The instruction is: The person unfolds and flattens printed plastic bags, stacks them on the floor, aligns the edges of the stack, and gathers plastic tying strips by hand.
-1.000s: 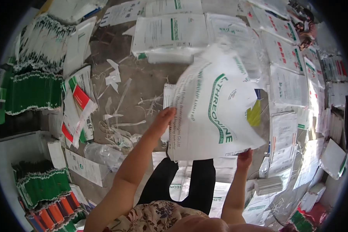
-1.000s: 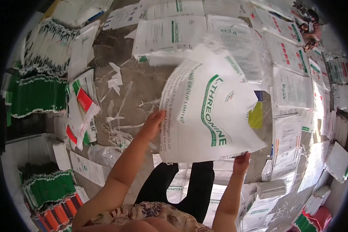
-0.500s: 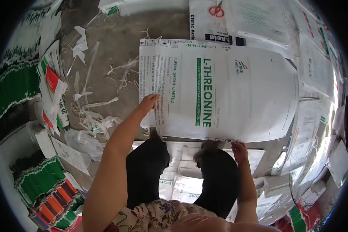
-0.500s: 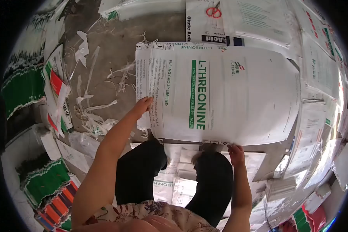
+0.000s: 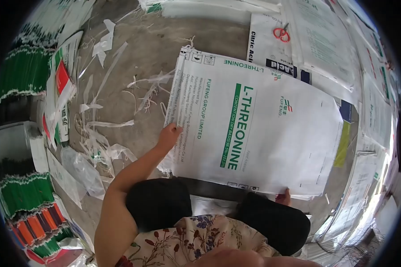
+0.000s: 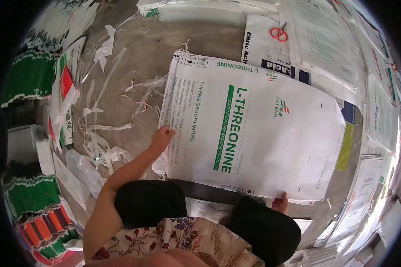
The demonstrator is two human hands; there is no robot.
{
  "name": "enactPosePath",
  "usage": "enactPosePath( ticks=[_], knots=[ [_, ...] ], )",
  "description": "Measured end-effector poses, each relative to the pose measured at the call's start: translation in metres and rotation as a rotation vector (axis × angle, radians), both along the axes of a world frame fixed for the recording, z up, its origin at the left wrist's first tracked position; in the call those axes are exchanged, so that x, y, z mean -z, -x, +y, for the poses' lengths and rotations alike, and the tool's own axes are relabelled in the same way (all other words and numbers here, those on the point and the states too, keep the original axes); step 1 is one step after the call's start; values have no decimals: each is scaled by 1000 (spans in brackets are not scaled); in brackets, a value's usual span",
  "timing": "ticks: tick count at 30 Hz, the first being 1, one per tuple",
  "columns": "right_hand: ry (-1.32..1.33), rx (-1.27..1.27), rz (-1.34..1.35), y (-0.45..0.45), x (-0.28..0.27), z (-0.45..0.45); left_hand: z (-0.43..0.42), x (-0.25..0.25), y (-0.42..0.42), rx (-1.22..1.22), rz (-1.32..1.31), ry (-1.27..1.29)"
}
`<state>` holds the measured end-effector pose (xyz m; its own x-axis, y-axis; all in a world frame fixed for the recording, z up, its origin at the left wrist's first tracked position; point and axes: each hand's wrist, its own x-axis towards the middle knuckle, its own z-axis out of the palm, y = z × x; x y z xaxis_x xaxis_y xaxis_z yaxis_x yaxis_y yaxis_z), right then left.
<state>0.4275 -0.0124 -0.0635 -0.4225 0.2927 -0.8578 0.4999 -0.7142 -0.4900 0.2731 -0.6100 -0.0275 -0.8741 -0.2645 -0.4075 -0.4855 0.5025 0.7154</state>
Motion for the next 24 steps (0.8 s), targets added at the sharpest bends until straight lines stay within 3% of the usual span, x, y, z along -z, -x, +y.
enactPosePath(
  ticks=[4,6,7,8,10,14,16,20,23,24],
  knots=[
    [-86,-10,19,-1,-7,-7,5,-25,6,-25,87,251],
    [53,-282,13,-2,6,2,6,-33,17,30,112,354],
    [-99,-151,-21,5,-6,-16,6,-35,17,80,94,463],
    [-106,-141,-13,11,-9,-20,6,-35,18,87,105,456],
    [-90,-153,-85,12,-15,-23,7,-37,22,167,210,677],
    [-76,-211,-158,12,-24,-27,1,-22,23,204,258,620],
    [-66,-353,-142,11,-23,-26,4,-23,22,158,447,687],
    [-16,-308,-132,14,-28,-26,1,-24,24,173,495,721],
    [4,-199,-155,16,-31,-24,0,-19,24,106,508,617],
    [-22,-182,-136,13,-29,-23,0,-18,25,39,422,452]
  ],
)
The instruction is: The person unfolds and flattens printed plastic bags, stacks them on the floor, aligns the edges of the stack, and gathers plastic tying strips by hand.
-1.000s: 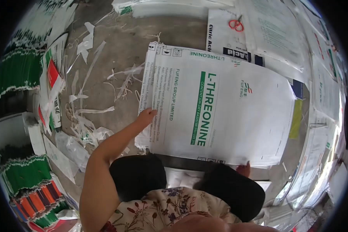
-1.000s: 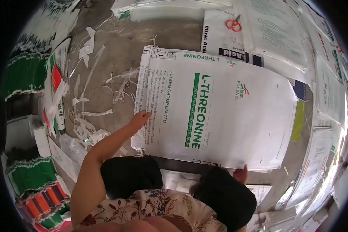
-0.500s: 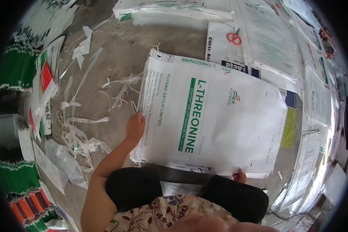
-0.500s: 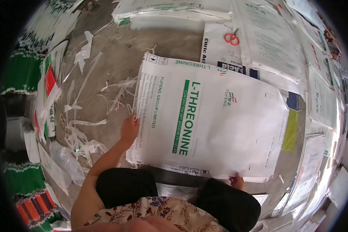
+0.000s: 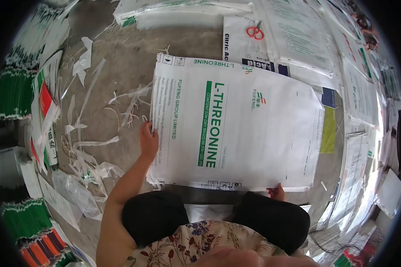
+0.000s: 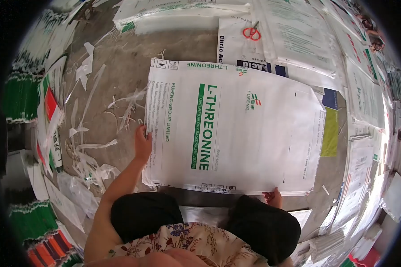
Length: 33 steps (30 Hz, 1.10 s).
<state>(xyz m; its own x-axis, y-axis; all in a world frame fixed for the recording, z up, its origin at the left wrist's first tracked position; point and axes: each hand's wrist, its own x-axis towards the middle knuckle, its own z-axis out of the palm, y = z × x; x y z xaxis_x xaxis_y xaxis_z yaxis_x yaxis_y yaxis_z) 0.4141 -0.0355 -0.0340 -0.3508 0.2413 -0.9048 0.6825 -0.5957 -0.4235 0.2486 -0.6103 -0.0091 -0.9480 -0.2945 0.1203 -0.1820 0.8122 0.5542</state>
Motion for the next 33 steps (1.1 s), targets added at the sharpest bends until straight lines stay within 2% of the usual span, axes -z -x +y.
enactPosePath(
  ticks=[1,5,10,11,15,22,25,33],
  knots=[
    [-24,7,19,-4,5,4,0,2,-1,-56,-79,-175],
    [-56,-85,31,-15,25,22,-5,17,-6,-102,-9,-179],
    [-74,-115,17,-10,17,17,0,4,-1,-128,-223,-318],
    [-176,-166,-23,-8,11,12,-1,6,-1,-133,-221,-320],
    [-227,-213,-31,-9,9,12,-1,12,-4,-83,-155,-241],
    [-186,-320,-24,-8,11,21,-2,21,-15,-42,-84,-172],
    [-189,-356,-22,-11,10,21,2,7,-14,-75,-205,-317],
    [-97,-493,-115,-5,9,28,0,13,-14,-37,-148,-264]
  ],
)
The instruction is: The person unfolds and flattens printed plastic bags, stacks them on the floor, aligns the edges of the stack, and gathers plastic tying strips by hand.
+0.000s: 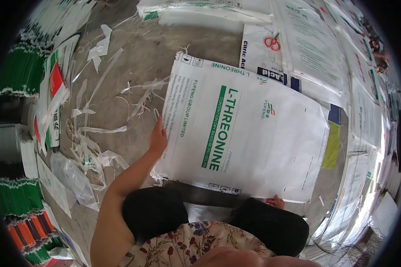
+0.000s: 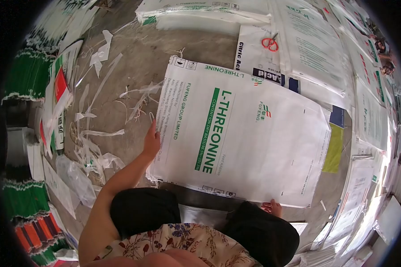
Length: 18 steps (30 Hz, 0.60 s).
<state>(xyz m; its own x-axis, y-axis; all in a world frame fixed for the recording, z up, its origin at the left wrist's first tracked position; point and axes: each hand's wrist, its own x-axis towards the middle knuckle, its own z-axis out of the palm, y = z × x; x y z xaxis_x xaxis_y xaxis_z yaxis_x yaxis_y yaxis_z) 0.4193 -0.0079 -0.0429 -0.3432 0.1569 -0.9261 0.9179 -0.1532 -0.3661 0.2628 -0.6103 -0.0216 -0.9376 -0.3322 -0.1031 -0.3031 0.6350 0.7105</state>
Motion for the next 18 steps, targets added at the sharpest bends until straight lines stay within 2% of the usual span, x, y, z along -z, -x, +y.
enactPosePath(
  ticks=[4,7,9,11,12,13,14,16,18],
  knots=[
    [-16,-57,-17,8,-3,-3,1,-1,-1,0,7,12],
    [-10,-184,-30,7,1,1,-10,21,-2,68,49,52],
    [-29,-91,-128,9,-2,-1,-9,17,-3,98,17,127],
    [-64,-56,-119,9,-5,-6,-5,11,0,66,19,-20],
    [-72,-129,-41,5,-3,-5,-8,11,-1,109,27,36],
    [-29,-35,-101,6,-2,-6,-8,9,0,148,42,94],
    [-9,-14,-122,11,-14,-12,-3,2,1,193,39,77],
    [18,79,-82,10,-22,-16,8,-12,6,106,-13,-73],
    [20,134,-80,8,-30,-16,7,-9,6,125,-6,-45]
  ],
)
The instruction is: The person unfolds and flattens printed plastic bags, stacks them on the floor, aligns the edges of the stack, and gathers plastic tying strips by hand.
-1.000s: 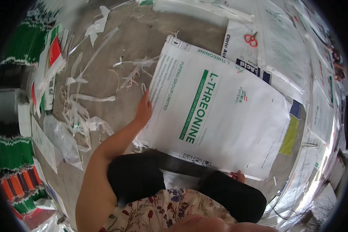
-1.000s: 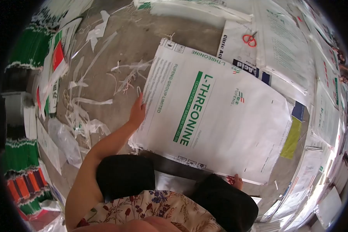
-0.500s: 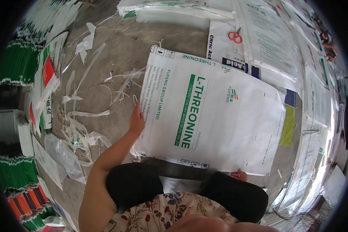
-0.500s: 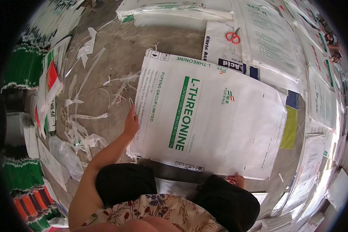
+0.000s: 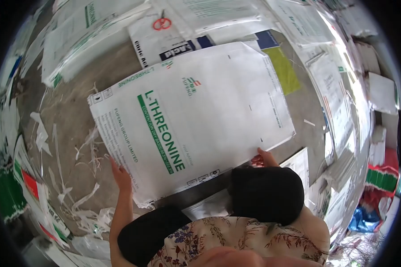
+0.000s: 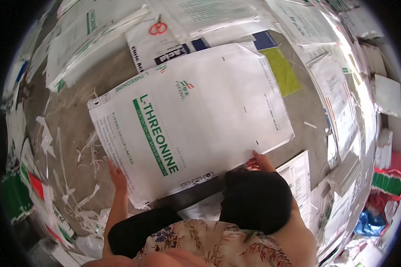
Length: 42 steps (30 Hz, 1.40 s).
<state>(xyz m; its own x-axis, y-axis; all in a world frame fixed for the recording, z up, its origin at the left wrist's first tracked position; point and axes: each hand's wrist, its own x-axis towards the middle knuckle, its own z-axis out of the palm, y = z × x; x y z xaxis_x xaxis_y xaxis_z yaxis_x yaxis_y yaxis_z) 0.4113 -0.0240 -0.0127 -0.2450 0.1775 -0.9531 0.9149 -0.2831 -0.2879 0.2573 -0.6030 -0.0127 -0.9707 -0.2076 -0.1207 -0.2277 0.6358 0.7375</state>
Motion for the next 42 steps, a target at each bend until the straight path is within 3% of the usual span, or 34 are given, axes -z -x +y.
enactPosePath(
  ticks=[2,6,11,18,19,21,23,24,25,26,27,29,35,37,39,42],
  knots=[
    [97,156,64,-3,4,2,-2,3,-1,-15,-4,-13],
    [50,123,64,-4,4,2,-5,9,-2,-56,-32,-151],
    [-42,-78,19,0,14,9,-18,26,-6,23,35,99],
    [-116,-216,-99,7,9,14,-2,6,-1,-11,47,47],
    [-111,-223,-93,11,2,13,-2,8,-1,15,79,184],
    [-320,-663,-237,22,-13,12,4,0,1,26,113,330],
    [-391,-831,-237,32,-20,10,27,-36,11,140,104,853],
    [-420,-807,-164,40,-29,3,30,-47,14,129,105,861],
    [-450,-780,-91,46,-33,-1,32,-57,18,292,91,941],
    [-834,-1066,63,38,-16,3,33,-62,22,456,75,1018],
    [-833,-1071,74,42,-23,-4,29,-56,25,445,75,1024],
    [-1000,-1120,299,55,-46,-25,17,-36,28,503,83,867],
    [-875,-1247,243,57,-38,-35,25,-35,40,497,-9,959],
    [-796,-1145,147,57,-37,-38,28,-35,42,474,6,975],
    [-787,-1145,182,50,-24,-31,30,-34,44,476,-178,937],
    [-767,-1135,198,59,-35,-37,34,-34,42,515,-64,1066]
  ],
)
